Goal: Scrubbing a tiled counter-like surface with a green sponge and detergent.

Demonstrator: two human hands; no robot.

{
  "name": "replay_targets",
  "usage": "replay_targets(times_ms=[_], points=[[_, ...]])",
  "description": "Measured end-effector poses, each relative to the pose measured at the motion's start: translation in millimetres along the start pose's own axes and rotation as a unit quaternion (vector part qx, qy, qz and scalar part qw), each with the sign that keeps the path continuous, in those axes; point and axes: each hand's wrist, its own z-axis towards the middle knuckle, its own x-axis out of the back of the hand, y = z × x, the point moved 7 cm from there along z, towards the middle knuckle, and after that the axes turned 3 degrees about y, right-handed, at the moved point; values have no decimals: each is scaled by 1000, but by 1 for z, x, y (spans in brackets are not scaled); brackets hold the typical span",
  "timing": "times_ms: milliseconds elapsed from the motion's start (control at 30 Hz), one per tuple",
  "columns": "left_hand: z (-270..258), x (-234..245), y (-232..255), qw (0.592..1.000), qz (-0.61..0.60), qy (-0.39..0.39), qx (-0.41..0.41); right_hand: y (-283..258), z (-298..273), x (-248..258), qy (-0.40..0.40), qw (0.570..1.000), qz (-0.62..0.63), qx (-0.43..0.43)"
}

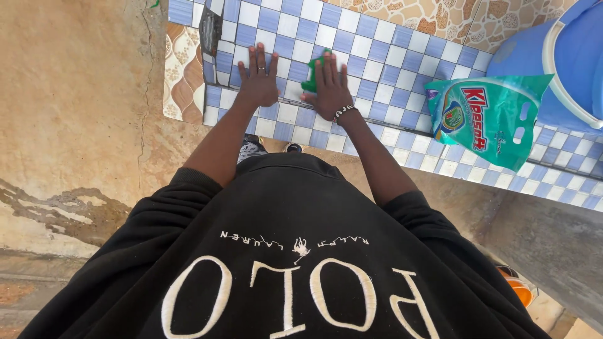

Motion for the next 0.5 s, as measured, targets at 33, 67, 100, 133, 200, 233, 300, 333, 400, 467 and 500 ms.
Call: replay_targets(times_ms=[33,67,100,133,200,233,300,333,400,467,500], points=[[2,-1,0,1000,2,-10,7,25,-7,7,18,990,-1,-140],[4,-3,-1,1000,3,-20,14,48,-20,14,35,960,-1,-277],[3,-6,-1,1000,4,-23,10,53,-19,2,35,959,-1,-281],[2,-9,-2,999,10,-29,10,68,-25,-6,58,930,1,-363],[8,1,-5,999,26,-28,4,71,-21,-7,91,890,8,-447],[6,1,-4,999,34,-39,-5,41,-4,-10,59,958,-12,-280],[5,5,0,997,46,-50,-21,6,5,-11,28,993,-33,-110],[5,8,0,996,56,-67,-13,3,6,-9,25,996,3,-89],[9,13,-4,994,67,-83,-4,13,14,-13,25,997,39,-68],[8,7,-7,993,83,-86,-17,63,9,-21,109,964,16,-243],[8,3,-10,992,84,-90,-17,62,9,-26,107,963,18,-246]])
